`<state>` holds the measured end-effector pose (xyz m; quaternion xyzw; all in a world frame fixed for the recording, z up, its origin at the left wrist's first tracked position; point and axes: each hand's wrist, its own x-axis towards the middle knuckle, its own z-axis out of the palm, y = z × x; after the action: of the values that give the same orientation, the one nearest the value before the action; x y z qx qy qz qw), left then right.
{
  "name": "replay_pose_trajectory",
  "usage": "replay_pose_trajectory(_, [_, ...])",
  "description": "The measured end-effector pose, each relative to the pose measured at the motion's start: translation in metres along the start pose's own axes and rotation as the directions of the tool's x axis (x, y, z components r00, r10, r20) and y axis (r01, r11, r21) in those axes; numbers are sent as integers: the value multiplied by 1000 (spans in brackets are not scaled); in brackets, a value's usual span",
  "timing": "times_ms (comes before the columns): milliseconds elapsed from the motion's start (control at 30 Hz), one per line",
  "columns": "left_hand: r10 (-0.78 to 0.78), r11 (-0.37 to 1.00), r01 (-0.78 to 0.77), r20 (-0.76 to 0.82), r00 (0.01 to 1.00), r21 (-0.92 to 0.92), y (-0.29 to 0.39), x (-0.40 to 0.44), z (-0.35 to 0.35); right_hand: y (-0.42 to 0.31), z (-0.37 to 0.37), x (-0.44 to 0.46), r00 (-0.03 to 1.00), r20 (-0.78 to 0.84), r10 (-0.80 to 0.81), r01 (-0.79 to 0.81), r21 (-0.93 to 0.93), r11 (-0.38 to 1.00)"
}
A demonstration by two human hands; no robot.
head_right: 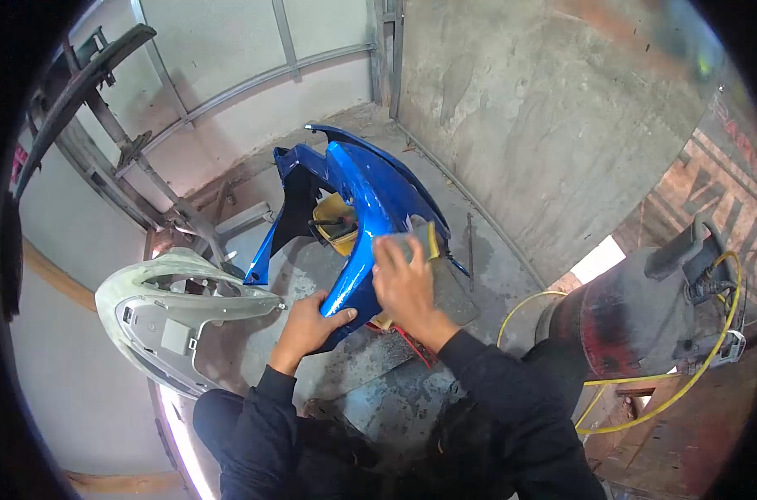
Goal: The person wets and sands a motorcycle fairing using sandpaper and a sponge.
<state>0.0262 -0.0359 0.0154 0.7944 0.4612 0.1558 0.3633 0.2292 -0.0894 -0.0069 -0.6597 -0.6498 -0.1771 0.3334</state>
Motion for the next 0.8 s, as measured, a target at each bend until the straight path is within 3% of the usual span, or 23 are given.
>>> replay_pose_trajectory(133, [2,1000,-2,-7,1000,7,-2,1,0,6,-4,12,999,14,45,-45,-4,999])
replay_pose_trajectory(167, [4,1000,-4,-3,1000,5,-2,0,1,15,-1,18,999,-39,32,-34,-40,999])
replay_pose_trajectory(300, [26,1000,-26,-9,1000,-1,-6,2,2,-2,0,0,998,17,-59,59,-12,998])
replay_pose_trajectory(433, [29,999,-29,8,1000,14,-4,0,1,14,1,20,999,-28,-33,30,-89,996])
replay_pose_trajectory(567, [16,999,-16,-13,1000,33,-2,0,-1,-2,3,11,992,30,-125,124,21,992])
replay_pose_trajectory(700, [30,999,-30,-6,1000,12,-4,-1,1,3,-13,11,998,44,-43,45,-52,998])
replay_pose_trajectory(800, [34,998,-35,16,999,43,0,0,3,8,0,26,994,-12,-105,105,-57,993])
